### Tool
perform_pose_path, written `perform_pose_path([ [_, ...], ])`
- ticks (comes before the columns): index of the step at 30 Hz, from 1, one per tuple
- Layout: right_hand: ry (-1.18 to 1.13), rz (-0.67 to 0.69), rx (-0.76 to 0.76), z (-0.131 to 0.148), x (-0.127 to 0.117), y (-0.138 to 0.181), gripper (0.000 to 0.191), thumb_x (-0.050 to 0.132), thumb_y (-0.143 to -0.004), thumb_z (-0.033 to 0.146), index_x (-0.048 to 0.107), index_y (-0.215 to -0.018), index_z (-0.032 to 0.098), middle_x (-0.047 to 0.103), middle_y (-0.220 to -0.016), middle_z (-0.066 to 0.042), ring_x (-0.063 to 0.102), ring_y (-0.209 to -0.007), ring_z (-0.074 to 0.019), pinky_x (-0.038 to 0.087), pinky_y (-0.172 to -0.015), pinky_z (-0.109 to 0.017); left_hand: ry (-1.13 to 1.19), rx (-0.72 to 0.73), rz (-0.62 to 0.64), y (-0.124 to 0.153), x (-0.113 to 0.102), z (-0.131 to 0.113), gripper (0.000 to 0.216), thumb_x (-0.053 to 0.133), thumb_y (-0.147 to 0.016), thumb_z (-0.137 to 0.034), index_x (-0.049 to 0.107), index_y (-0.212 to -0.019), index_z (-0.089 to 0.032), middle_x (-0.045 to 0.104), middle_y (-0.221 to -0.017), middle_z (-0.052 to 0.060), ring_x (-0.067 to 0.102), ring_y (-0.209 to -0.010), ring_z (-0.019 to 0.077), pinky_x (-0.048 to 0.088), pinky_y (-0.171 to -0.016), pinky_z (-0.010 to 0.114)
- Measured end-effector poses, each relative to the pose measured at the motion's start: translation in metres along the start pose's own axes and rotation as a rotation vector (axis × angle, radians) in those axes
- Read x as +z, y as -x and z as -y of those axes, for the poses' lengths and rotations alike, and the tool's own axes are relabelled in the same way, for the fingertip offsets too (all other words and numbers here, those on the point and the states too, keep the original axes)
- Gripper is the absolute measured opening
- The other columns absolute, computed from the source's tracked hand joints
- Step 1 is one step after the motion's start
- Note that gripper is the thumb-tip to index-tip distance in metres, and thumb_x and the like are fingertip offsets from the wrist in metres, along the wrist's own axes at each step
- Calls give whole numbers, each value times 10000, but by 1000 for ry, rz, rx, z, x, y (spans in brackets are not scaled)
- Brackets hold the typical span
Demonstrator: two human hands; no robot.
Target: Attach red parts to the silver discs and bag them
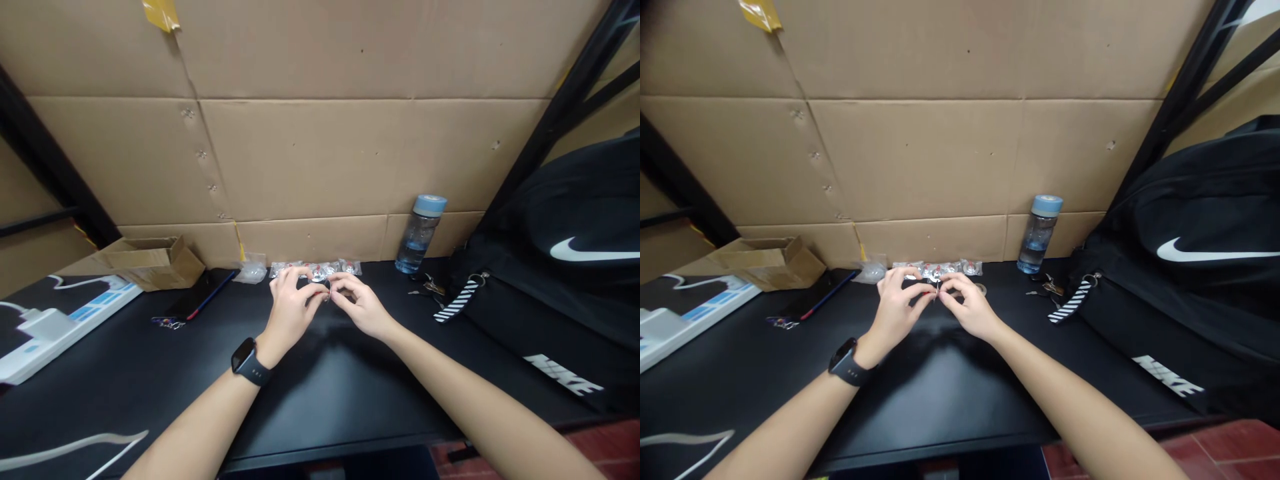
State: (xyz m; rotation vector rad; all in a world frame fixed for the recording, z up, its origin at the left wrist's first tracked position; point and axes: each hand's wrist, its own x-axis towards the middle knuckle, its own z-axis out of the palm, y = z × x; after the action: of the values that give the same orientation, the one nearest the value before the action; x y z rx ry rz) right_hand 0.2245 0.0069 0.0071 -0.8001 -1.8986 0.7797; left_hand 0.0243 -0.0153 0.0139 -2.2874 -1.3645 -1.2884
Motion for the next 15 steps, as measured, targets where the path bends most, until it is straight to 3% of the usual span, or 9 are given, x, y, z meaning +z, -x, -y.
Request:
perform_pose_path([
  [5,158,-33,-72,3,-4,0,147,617,-954,338,675,-879,225,571,-1339,-99,525,-1321,-256,377,-1143,-451,96,-40,120,-1,-3,0,198,570,-983,-358,675,-1129,-275,587,-1240,85,505,-1211,276,354,-1038,464],
  [7,186,-37,-87,4,-7,-1,136,621,-945,327,678,-874,226,576,-1331,-99,524,-1318,-264,371,-1144,-464,135,-12,197,-1,-5,0,326,614,-943,-401,608,-1243,-274,558,-1317,92,482,-1269,290,350,-1061,472],
  [9,192,-29,-80,4,-9,-2,125,632,-933,319,686,-868,227,582,-1318,-97,519,-1320,-272,370,-1141,-472,121,13,244,-1,-5,0,418,695,-867,-458,606,-1234,-277,531,-1367,95,443,-1319,322,333,-1080,497],
  [15,229,-40,-72,1,-15,-5,107,646,-909,266,691,-825,219,578,-1341,-88,502,-1322,-277,341,-1146,-503,66,-23,317,0,3,6,352,714,-834,-435,644,-1149,-292,550,-1327,80,451,-1300,334,357,-1038,513],
])
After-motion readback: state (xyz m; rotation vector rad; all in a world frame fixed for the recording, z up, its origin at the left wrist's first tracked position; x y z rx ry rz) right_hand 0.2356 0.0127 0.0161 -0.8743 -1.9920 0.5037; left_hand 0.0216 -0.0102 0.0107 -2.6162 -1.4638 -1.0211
